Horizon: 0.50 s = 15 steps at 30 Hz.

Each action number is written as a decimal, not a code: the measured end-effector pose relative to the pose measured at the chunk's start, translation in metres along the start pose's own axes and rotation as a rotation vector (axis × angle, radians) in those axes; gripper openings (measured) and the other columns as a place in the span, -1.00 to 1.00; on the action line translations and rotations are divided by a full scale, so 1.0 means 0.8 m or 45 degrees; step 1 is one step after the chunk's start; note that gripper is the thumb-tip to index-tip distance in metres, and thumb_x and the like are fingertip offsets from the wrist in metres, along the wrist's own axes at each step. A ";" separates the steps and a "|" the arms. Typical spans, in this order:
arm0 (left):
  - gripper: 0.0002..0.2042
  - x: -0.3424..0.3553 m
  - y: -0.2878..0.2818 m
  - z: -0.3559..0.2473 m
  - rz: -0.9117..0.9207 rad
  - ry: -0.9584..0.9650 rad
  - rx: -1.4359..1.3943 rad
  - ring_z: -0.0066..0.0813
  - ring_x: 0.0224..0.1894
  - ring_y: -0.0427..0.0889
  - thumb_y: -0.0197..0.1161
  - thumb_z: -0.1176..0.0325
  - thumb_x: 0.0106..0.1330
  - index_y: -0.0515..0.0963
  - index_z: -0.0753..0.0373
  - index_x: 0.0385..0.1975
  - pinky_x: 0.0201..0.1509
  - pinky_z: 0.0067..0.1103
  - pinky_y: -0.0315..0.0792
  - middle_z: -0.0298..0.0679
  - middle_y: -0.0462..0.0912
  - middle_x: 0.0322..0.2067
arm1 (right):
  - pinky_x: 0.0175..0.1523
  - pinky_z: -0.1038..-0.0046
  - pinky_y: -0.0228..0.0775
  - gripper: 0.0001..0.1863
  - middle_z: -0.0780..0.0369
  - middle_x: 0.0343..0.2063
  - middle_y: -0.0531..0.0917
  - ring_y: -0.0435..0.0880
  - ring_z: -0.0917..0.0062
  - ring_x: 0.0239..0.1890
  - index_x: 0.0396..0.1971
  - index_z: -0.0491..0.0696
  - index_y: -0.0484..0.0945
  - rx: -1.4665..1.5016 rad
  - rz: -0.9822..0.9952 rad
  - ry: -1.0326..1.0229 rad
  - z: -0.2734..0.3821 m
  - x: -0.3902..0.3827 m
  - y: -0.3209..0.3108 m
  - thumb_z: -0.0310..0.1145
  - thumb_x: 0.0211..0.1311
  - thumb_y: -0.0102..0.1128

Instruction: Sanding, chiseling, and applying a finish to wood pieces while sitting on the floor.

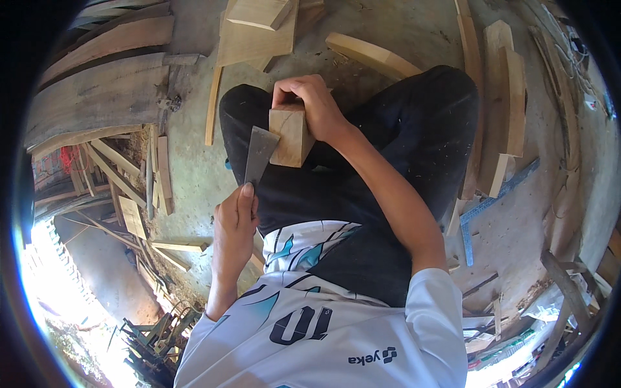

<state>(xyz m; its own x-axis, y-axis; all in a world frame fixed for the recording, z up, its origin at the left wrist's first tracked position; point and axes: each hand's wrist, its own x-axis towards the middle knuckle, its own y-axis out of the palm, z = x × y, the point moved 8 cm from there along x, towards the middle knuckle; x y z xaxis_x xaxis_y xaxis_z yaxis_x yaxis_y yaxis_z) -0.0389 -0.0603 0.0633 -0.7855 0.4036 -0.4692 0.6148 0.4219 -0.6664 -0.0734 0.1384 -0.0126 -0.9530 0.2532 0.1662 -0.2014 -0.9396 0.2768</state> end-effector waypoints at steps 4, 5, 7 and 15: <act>-0.59 0.003 0.001 0.001 -0.009 -0.029 -0.026 -0.15 -0.71 0.36 -0.10 0.17 0.54 0.38 0.36 -0.51 -0.54 -0.34 0.24 -0.08 0.37 -0.76 | -0.31 0.49 0.32 -0.44 0.23 -0.64 0.53 0.50 0.54 -0.51 -0.64 -0.21 0.45 -0.277 0.115 -0.129 0.003 -0.004 0.018 -0.01 0.19 -0.28; -0.59 0.001 0.001 0.001 -0.007 -0.028 -0.027 -0.15 -0.71 0.36 -0.10 0.17 0.54 0.38 0.36 -0.51 -0.54 -0.34 0.24 -0.08 0.37 -0.76 | -0.31 0.49 0.32 -0.45 0.22 -0.64 0.53 0.50 0.55 -0.51 -0.64 -0.22 0.45 -0.180 0.110 -0.081 -0.001 -0.003 0.018 -0.02 0.18 -0.28; -0.59 -0.004 0.000 -0.002 -0.017 -0.006 0.008 -0.15 -0.71 0.35 -0.09 0.17 0.54 0.38 0.36 -0.51 -0.54 -0.34 0.23 -0.08 0.36 -0.76 | -0.30 0.50 0.33 -0.45 0.20 -0.64 0.53 0.50 0.55 -0.50 -0.64 -0.23 0.44 -0.098 0.075 -0.016 -0.004 -0.002 0.012 -0.03 0.18 -0.29; -0.58 -0.002 0.002 -0.004 -0.008 0.006 0.032 -0.12 -0.69 0.39 -0.10 0.17 0.54 0.39 0.36 -0.51 -0.54 -0.35 0.26 -0.07 0.38 -0.75 | -0.28 0.51 0.33 -0.43 0.18 -0.63 0.54 0.51 0.54 -0.49 -0.64 -0.24 0.44 -0.156 0.095 -0.026 0.003 -0.006 0.014 -0.02 0.21 -0.30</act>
<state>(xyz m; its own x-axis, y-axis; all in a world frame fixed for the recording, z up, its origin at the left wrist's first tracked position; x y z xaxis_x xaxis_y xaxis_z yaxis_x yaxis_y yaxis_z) -0.0362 -0.0575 0.0649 -0.7890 0.4049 -0.4621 0.6077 0.4039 -0.6838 -0.0704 0.1268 -0.0078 -0.9618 0.1850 0.2017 -0.1574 -0.9768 0.1451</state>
